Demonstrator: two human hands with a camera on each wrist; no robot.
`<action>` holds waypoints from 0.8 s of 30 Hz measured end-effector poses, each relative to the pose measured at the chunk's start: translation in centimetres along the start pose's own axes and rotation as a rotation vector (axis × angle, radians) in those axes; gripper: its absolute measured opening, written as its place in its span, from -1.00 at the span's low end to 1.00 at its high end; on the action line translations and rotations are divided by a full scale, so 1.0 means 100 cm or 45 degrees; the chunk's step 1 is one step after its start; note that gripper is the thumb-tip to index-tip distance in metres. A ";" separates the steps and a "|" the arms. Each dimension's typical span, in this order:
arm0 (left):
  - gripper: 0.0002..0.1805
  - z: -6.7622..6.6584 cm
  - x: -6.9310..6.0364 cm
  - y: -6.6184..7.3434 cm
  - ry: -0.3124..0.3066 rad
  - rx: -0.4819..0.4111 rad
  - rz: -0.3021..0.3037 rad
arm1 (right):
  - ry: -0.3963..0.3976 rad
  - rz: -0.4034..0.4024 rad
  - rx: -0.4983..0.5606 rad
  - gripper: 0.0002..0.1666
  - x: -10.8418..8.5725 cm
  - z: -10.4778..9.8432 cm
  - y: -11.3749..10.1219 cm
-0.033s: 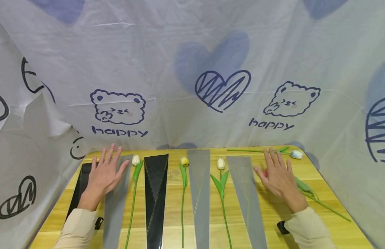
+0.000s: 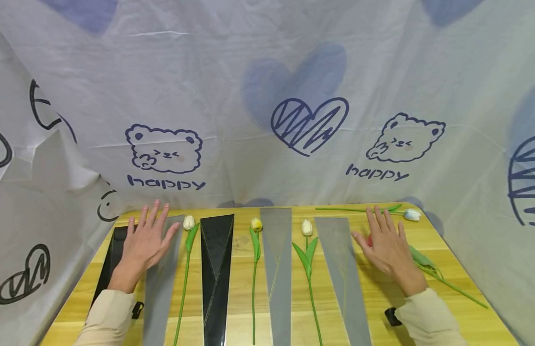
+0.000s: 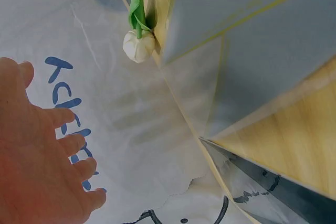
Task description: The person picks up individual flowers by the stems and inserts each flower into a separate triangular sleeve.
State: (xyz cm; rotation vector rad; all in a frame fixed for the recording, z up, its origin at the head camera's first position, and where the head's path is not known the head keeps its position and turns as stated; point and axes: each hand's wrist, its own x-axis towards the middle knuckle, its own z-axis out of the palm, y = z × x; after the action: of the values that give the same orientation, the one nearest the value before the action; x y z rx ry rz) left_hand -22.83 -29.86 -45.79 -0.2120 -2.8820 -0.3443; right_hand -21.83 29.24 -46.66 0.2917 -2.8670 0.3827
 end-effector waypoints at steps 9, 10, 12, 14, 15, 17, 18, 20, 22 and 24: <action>-0.16 -0.001 0.001 0.001 -0.037 -0.017 -0.021 | 0.009 0.004 0.004 -0.01 -0.005 0.003 0.003; -0.16 -0.002 0.001 0.000 -0.040 -0.022 -0.034 | 0.015 0.005 0.005 -0.01 -0.005 0.003 0.003; -0.15 -0.004 0.000 -0.004 -0.037 -0.034 -0.066 | 0.030 0.005 0.009 -0.02 -0.005 0.002 0.001; -0.16 -0.005 -0.001 -0.011 -0.027 -0.045 -0.111 | 0.043 0.004 0.032 -0.04 -0.005 0.000 -0.004; -0.17 -0.006 -0.002 -0.016 -0.025 -0.054 -0.142 | 0.059 -0.001 0.047 -0.06 -0.006 -0.001 -0.007; -0.19 -0.008 -0.004 -0.028 -0.027 -0.065 -0.220 | 0.077 -0.001 0.092 -0.09 -0.008 -0.003 -0.015; -0.22 -0.009 -0.005 -0.034 -0.040 -0.072 -0.269 | 0.083 0.002 0.122 -0.12 -0.009 -0.004 -0.020; -0.26 -0.012 -0.007 -0.049 -0.096 -0.080 -0.379 | 0.104 0.002 0.176 -0.16 -0.012 -0.004 -0.031; -0.30 -0.015 -0.011 -0.063 -0.159 -0.072 -0.476 | 0.120 0.003 0.220 -0.21 -0.015 -0.004 -0.042; -0.32 -0.016 -0.014 -0.075 -0.244 -0.083 -0.565 | 0.155 -0.016 0.252 -0.25 -0.016 -0.004 -0.054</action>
State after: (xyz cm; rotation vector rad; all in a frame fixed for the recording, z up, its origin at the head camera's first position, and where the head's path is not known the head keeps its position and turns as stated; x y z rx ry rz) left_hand -22.45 -37.67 -46.25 0.4138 -3.0899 -0.5192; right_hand -18.97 24.51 -45.49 0.3099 -2.7099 0.6604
